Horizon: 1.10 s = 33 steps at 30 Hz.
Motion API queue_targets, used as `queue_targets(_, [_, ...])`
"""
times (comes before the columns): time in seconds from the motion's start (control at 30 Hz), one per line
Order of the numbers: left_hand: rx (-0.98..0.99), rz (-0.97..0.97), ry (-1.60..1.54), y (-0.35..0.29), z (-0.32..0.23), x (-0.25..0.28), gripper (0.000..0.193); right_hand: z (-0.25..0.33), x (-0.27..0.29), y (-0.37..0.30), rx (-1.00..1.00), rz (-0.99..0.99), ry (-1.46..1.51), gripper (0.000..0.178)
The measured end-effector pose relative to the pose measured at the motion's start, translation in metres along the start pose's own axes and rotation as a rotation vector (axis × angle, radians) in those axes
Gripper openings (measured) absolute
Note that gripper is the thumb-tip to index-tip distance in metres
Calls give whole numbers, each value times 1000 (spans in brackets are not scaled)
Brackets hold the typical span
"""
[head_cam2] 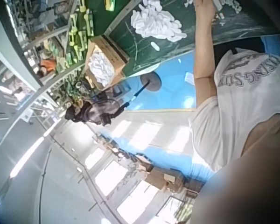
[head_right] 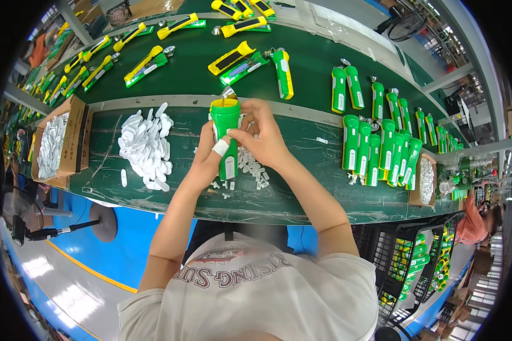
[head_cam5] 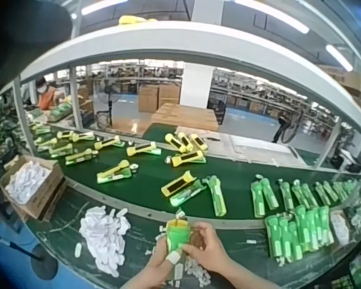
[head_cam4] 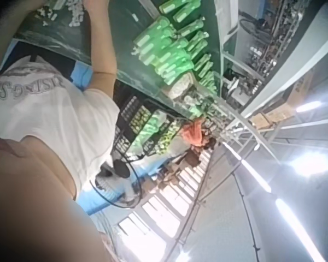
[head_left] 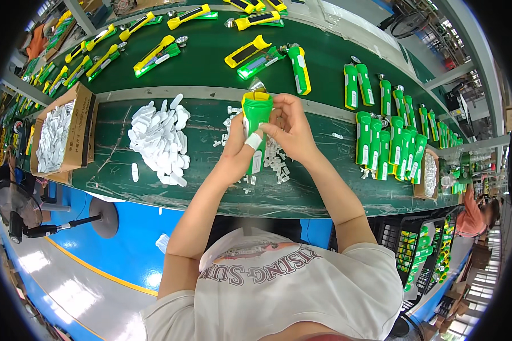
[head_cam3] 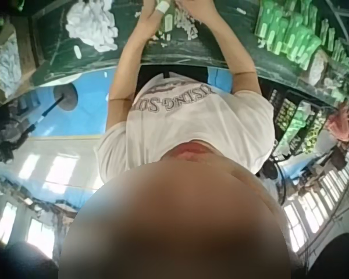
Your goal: Assembling small plastic components onto flashlight bodies on a factory production line.
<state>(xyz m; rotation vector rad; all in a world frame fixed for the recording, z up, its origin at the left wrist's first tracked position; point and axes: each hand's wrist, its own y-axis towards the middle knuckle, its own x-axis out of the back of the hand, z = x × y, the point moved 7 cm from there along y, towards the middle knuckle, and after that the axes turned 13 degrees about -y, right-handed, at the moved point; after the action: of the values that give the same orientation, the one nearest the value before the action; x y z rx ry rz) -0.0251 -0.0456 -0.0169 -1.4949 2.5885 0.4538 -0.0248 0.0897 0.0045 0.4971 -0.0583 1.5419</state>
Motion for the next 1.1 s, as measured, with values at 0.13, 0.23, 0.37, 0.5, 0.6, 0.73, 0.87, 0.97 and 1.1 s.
queue_targets(0.13, [115, -34, -285, 3, 2, -9, 39, 4, 5, -4, -33, 12, 33, 55])
queue_targets(0.23, [128, -19, -291, 3, 4, -13, 36, 7, 8, -8, -30, 18, 119, 57])
queue_targets(0.37, [150, -27, -267, -1, 6, -19, 40, 21, 19, -19, 156, -182, -135, 49])
queue_targets(0.5, [-31, -1, -73, -3, -9, -24, 48, 64, 22, -32, 548, -301, -682, 31])
queue_targets(0.6, [15, 13, -115, -5, -10, -27, 52, 70, 22, -34, 534, -308, -717, 27])
queue_targets(0.73, [-30, -16, -5, -7, -17, -32, 53, 74, 19, -39, 539, -376, -721, 33])
queue_targets(0.87, [-59, -60, 104, -10, -16, -28, 55, 68, 18, -38, 478, -371, -651, 28])
queue_targets(0.97, [-73, -22, 175, -12, -19, -27, 55, 59, 24, -30, 291, -220, -484, 22])
queue_targets(1.1, [-17, -16, 115, -11, -15, -26, 53, 41, 31, -20, 87, 15, -202, 14])
